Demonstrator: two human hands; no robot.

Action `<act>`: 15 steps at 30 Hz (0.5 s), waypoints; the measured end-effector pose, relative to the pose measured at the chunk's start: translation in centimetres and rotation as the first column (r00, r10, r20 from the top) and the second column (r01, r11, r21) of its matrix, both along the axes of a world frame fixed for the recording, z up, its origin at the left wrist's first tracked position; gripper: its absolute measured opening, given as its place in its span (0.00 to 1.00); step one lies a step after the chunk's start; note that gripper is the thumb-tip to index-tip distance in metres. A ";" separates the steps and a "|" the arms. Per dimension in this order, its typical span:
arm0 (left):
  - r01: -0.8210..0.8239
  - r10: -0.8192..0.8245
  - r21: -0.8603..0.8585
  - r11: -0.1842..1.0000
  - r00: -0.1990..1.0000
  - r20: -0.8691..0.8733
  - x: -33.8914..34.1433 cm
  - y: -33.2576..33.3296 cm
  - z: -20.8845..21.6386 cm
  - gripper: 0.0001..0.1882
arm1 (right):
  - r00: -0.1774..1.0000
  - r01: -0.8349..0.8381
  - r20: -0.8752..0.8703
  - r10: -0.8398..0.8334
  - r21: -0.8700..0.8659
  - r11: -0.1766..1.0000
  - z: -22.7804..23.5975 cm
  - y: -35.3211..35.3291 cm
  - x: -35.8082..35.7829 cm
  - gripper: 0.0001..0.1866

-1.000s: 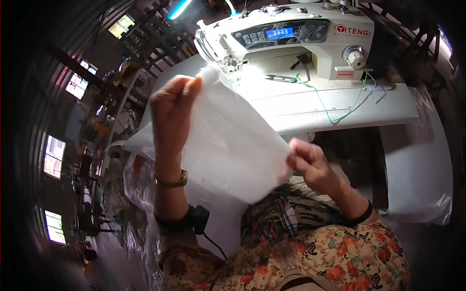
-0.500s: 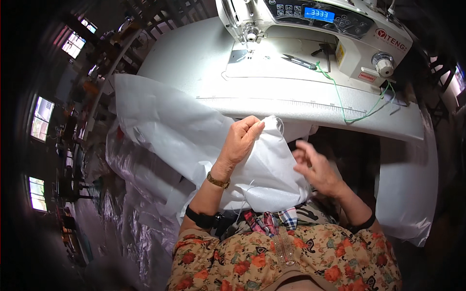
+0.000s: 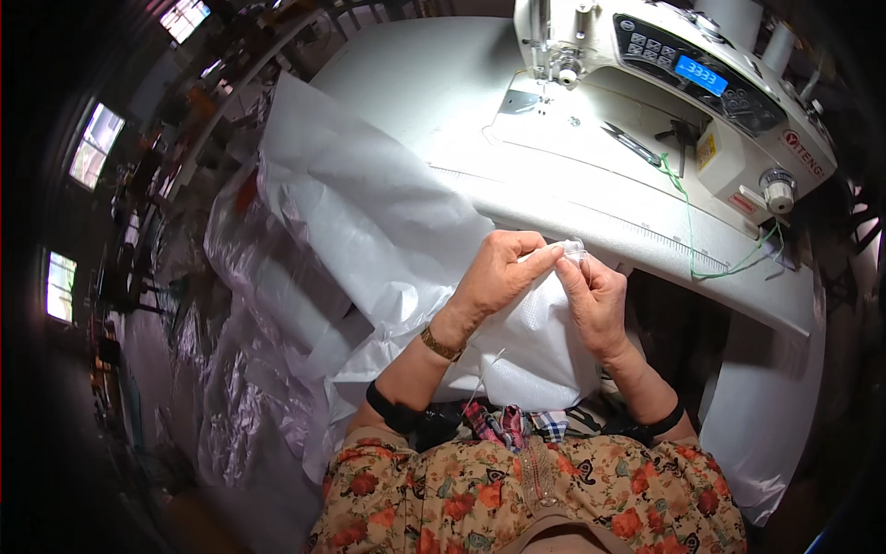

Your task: The recorder is sewing together large white plastic/polypropylene sheets using an industrial sewing machine.

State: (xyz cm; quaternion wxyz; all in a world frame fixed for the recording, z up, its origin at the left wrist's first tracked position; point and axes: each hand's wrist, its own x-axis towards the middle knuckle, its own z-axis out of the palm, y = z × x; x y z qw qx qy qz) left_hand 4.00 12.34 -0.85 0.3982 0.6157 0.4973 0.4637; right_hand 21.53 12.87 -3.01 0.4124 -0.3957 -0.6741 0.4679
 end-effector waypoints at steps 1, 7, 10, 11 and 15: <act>0.023 -0.021 -0.044 0.999 0.999 0.036 0.0 0.1 -0.1 0.16 | 0.986 0.085 0.133 -0.096 0.089 0.992 -0.1 -0.3 0.0 0.11; -0.058 0.057 -0.025 0.998 0.998 -0.015 0.7 0.2 -0.3 0.16 | 0.981 0.184 -0.072 -0.179 0.060 0.981 -1.3 -1.7 0.1 0.17; -0.052 0.053 0.015 0.999 0.999 -0.014 0.9 0.2 -0.2 0.16 | 0.954 0.110 -0.259 -0.150 -0.165 0.980 -1.7 -1.9 0.4 0.20; -0.067 0.067 0.022 0.998 0.997 -0.026 1.0 0.2 -0.2 0.16 | 0.928 0.128 -0.336 -0.160 -0.113 0.985 -1.8 -2.0 0.5 0.20; -0.083 0.083 0.013 0.996 0.996 -0.032 1.2 0.2 -0.4 0.16 | 0.979 0.186 0.014 -0.203 0.350 0.918 -2.0 -1.7 0.8 0.20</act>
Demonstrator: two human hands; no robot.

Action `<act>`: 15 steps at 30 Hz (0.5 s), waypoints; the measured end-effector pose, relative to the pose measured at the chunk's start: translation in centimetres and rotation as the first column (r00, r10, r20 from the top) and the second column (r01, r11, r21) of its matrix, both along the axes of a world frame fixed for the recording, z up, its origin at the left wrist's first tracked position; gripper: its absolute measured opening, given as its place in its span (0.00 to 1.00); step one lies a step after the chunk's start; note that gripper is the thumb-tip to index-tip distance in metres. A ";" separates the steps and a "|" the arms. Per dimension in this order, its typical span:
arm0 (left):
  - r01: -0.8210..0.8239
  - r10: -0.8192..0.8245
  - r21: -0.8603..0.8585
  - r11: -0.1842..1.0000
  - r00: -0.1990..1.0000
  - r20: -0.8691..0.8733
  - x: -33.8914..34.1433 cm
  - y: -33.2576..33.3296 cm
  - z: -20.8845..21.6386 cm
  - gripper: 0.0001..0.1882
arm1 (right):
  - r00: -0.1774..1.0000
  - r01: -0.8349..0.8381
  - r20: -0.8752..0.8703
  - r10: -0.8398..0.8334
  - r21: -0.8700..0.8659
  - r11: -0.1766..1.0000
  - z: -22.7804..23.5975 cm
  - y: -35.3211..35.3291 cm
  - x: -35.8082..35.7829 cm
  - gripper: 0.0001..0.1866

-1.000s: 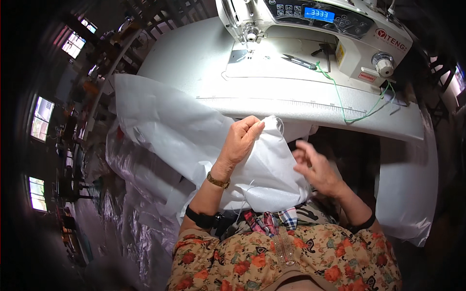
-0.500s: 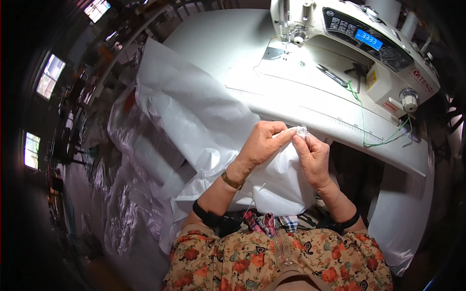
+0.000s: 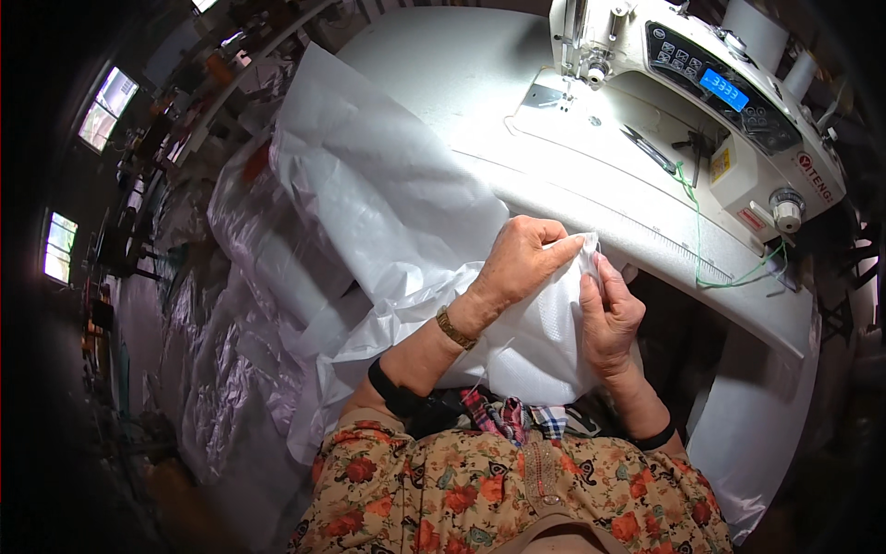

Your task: The recorder is sewing together large white plastic/polypropylene sheets using an industrial sewing machine.

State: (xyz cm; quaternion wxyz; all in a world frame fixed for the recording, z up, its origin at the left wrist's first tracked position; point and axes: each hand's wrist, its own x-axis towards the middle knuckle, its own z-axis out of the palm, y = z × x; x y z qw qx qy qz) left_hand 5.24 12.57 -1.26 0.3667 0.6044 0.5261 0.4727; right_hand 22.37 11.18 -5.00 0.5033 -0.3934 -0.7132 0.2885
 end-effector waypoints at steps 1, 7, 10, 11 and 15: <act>0.000 0.000 -0.017 1.000 1.000 -0.006 0.1 0.1 -0.1 0.16 | 1.000 -0.008 0.007 0.008 -0.020 1.000 0.0 0.1 0.0 0.20; 0.093 -0.026 -0.237 0.967 0.962 0.272 0.0 0.4 -0.6 0.18 | 0.941 -0.051 0.337 -0.030 0.232 0.971 0.5 0.2 0.0 0.24; 0.103 -0.031 -0.233 0.967 0.956 0.292 0.0 0.3 -0.7 0.19 | 0.932 -0.064 0.360 -0.039 0.271 0.960 0.9 0.0 0.0 0.26; 0.103 -0.034 -0.234 0.967 0.958 0.285 0.1 0.3 -0.7 0.19 | 0.911 -0.084 0.410 -0.038 0.274 0.958 1.1 0.1 0.0 0.26; 0.173 -0.110 -0.223 0.960 0.958 0.266 0.0 0.5 -0.4 0.18 | 0.879 -0.097 0.475 -0.052 0.285 0.954 1.0 -0.1 0.2 0.27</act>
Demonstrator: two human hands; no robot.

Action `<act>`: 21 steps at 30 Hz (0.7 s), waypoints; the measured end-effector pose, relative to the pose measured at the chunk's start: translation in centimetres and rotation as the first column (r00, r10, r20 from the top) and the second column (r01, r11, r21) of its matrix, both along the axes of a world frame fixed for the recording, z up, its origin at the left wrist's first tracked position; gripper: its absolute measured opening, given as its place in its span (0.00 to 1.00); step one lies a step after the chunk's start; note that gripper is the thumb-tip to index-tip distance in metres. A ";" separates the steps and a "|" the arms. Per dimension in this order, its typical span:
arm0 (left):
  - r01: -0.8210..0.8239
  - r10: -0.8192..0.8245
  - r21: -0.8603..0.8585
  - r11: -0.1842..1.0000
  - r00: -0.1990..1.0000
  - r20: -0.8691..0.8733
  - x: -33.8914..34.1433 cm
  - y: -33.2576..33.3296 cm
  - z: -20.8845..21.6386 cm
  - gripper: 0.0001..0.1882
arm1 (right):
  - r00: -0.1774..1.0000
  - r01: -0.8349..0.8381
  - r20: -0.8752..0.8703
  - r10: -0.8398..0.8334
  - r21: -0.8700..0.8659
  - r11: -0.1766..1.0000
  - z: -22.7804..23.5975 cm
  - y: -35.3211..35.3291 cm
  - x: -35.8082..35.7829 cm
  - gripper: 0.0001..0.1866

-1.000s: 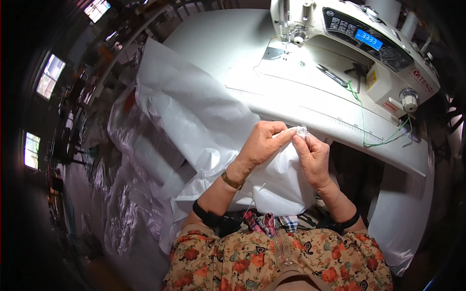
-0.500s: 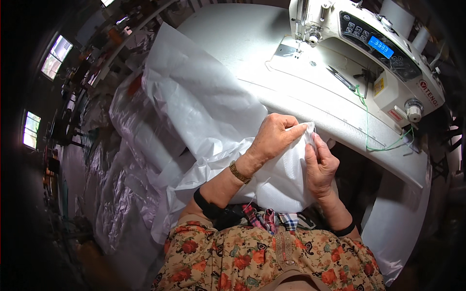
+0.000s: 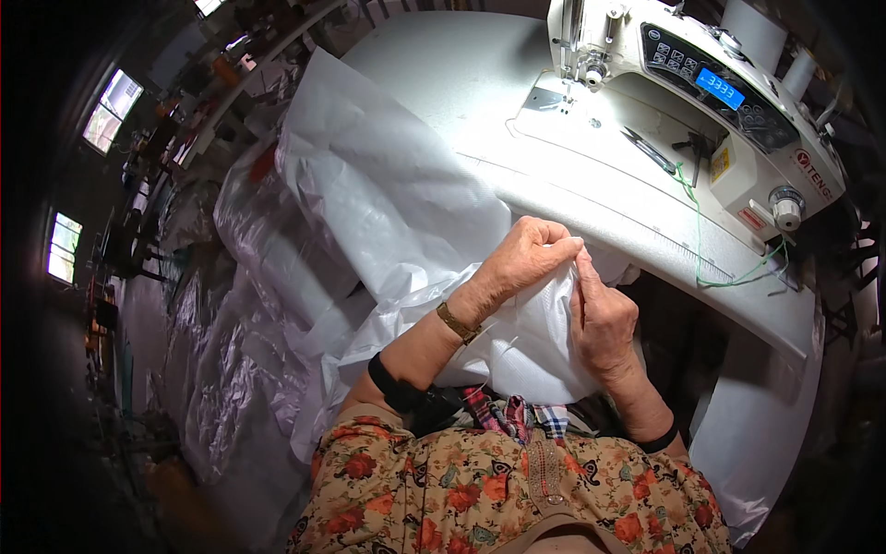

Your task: The recorder is sewing together large white plastic/polypropylene sheets using an industrial sewing machine.

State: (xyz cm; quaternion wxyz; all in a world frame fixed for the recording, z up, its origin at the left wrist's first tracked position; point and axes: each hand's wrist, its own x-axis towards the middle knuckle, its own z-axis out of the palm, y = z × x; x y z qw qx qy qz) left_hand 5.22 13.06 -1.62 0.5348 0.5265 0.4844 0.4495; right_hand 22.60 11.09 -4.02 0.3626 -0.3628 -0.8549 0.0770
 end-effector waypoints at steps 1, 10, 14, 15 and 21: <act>0.000 0.000 0.024 1.000 1.000 -0.004 -0.2 0.2 0.2 0.18 | 1.000 -0.012 -0.016 0.013 0.047 0.999 -0.2 -0.1 0.1 0.27; -0.005 0.129 0.350 0.937 0.934 -0.334 -0.8 0.7 2.9 0.12 | 0.983 -0.071 -0.176 0.053 -0.096 0.993 0.3 0.1 2.0 0.23; 0.078 0.038 0.390 0.917 0.959 -0.282 -0.3 0.6 3.4 0.12 | 0.829 -0.380 -0.558 -0.026 -0.598 0.705 1.8 2.9 1.1 0.16; 0.093 0.002 0.368 0.925 0.968 -0.250 -0.3 0.6 3.6 0.13 | 0.802 -0.494 -0.597 -0.024 -0.685 0.535 2.2 3.3 0.8 0.16; 0.194 -0.134 0.164 0.967 0.937 -0.322 -3.0 2.2 5.8 0.11 | 0.745 -0.416 -0.666 -0.017 -0.485 0.770 3.8 3.6 -1.8 0.17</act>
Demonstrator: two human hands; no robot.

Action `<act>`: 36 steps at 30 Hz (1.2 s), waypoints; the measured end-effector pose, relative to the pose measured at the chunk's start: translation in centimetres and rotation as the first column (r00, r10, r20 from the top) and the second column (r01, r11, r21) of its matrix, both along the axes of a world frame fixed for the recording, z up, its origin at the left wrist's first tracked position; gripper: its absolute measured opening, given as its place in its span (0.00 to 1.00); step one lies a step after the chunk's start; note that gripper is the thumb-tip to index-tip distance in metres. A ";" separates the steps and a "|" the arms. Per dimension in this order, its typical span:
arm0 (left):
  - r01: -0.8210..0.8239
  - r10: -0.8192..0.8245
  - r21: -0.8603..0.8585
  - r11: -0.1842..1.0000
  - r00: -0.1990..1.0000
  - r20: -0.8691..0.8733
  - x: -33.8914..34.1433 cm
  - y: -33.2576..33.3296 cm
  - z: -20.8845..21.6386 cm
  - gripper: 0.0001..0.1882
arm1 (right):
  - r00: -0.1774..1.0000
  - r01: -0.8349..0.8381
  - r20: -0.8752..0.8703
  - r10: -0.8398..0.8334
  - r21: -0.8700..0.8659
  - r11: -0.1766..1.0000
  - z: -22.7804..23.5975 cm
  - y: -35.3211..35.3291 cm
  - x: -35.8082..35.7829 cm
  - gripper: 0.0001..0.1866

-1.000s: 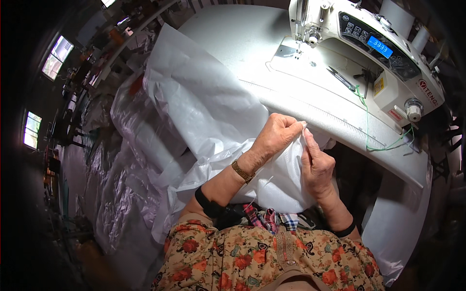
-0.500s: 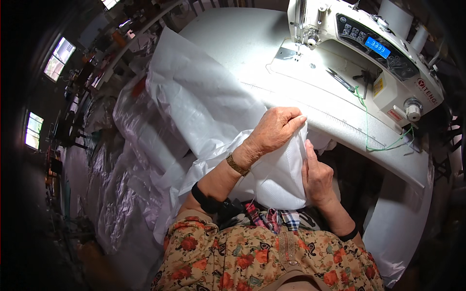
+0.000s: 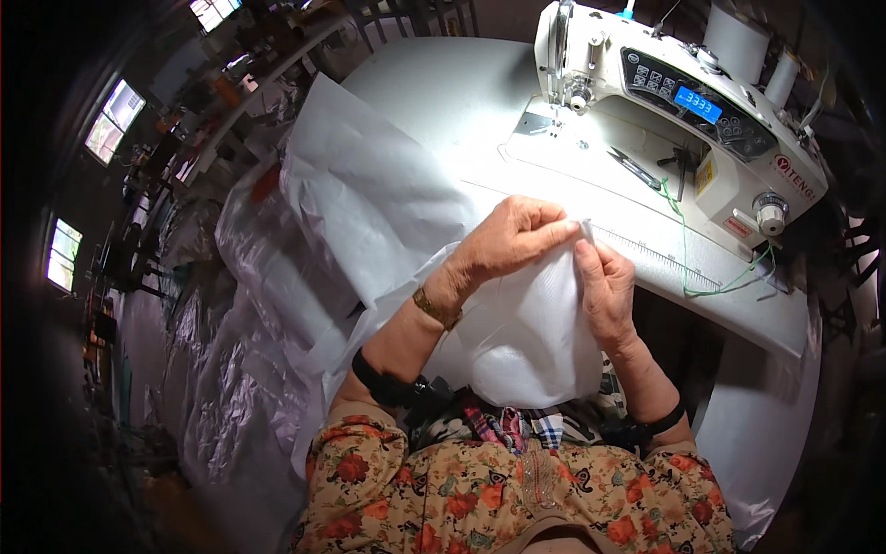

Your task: The recorder is sewing together large white plastic/polypropylene sheets using an industrial sewing machine.

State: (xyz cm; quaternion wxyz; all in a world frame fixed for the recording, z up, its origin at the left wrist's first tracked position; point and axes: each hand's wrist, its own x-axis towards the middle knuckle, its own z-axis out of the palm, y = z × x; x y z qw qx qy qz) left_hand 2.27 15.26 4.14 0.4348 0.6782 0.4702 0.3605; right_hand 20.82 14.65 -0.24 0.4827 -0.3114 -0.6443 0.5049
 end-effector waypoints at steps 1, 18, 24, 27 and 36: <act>0.043 -0.042 -0.003 0.999 0.994 0.103 0.0 0.7 0.7 0.11 | 0.999 0.048 0.015 -0.048 0.032 0.998 0.7 0.4 -0.2 0.18; -0.179 0.189 -0.068 0.981 0.852 0.488 -0.8 10.9 0.4 0.13 | 0.384 -0.147 0.649 -0.657 0.746 0.650 2.4 8.5 -2.9 0.14; -0.062 0.097 0.108 0.992 0.931 -0.351 -1.7 14.2 -0.7 0.14 | 0.397 -0.111 0.690 -0.606 0.691 0.714 2.0 9.9 -3.3 0.23; -0.045 0.283 0.433 0.900 0.816 -0.504 -1.9 14.8 -1.7 0.14 | 0.504 -0.090 0.693 -0.515 0.635 0.767 2.5 12.5 -2.1 0.17; -0.225 0.235 0.070 0.972 0.917 -0.323 -2.1 16.5 -3.9 0.13 | 0.804 -0.151 0.522 -0.286 0.644 0.750 -0.8 16.7 -1.8 0.06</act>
